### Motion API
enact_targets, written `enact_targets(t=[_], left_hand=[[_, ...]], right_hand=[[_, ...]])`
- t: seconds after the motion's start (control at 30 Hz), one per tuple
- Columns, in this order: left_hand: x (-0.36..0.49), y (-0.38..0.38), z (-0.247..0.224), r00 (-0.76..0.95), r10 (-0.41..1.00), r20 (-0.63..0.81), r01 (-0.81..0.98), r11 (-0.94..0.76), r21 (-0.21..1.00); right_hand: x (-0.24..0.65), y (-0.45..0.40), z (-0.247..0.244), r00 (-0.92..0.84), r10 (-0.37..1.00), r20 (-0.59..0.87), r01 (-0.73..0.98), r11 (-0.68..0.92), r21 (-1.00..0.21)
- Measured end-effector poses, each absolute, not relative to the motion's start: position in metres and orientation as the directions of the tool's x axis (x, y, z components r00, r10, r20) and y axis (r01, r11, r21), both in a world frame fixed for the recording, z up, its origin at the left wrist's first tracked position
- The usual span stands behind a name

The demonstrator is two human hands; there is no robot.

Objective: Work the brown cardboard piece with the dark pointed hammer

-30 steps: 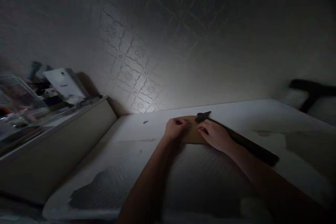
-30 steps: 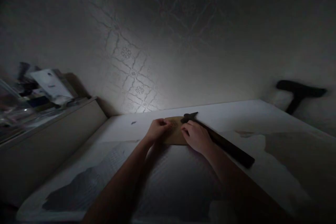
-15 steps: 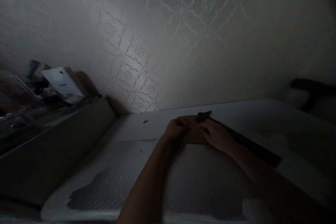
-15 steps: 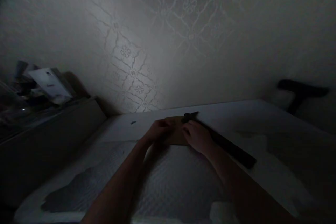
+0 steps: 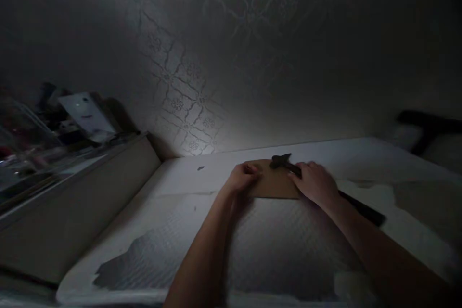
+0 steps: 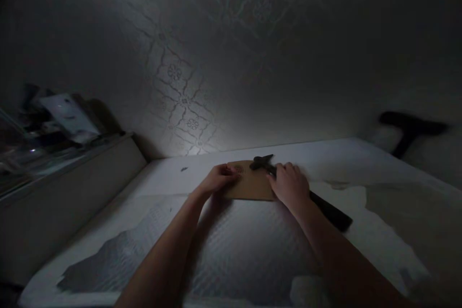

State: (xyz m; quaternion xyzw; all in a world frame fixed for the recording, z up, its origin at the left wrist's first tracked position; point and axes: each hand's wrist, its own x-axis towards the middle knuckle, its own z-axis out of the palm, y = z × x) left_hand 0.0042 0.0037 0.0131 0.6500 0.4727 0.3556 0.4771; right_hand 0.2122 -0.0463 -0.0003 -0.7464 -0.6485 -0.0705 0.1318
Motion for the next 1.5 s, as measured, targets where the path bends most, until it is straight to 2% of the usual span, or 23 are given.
enact_targets(t=[0.13, 0.27, 0.37, 0.47, 0.77, 1.5], left_hand=[[0.004, 0.003, 0.01, 0.302, 0.953, 0.005, 0.238, -0.08, 0.968], [0.004, 0.002, 0.009, 0.302, 0.953, 0.006, 0.203, -0.071, 0.977], [0.003, 0.003, 0.009, 0.295, 0.955, -0.005, 0.22, -0.063, 0.973], [0.0, 0.004, 0.01, 0.32, 0.947, -0.02, 0.21, -0.051, 0.976], [-0.003, 0.006, 0.008, 0.332, 0.943, 0.001, 0.248, -0.089, 0.965], [-0.001, 0.005, 0.008, 0.34, 0.94, 0.025, 0.252, -0.117, 0.961]], right_hand=[[0.211, -0.046, 0.0, 0.164, 0.954, 0.252, 0.985, -0.143, -0.1], [0.206, -0.053, 0.007, 0.196, 0.904, 0.379, 0.977, -0.147, -0.155], [0.201, -0.058, 0.012, 0.149, 0.855, 0.496, 0.979, -0.059, -0.193], [0.193, -0.06, 0.012, 0.077, 0.839, 0.538, 0.979, 0.039, -0.201], [0.181, -0.058, 0.005, -0.086, 0.842, 0.532, 0.953, 0.226, -0.203], [0.182, -0.059, 0.006, -0.071, 0.854, 0.516, 0.947, 0.22, -0.233]])
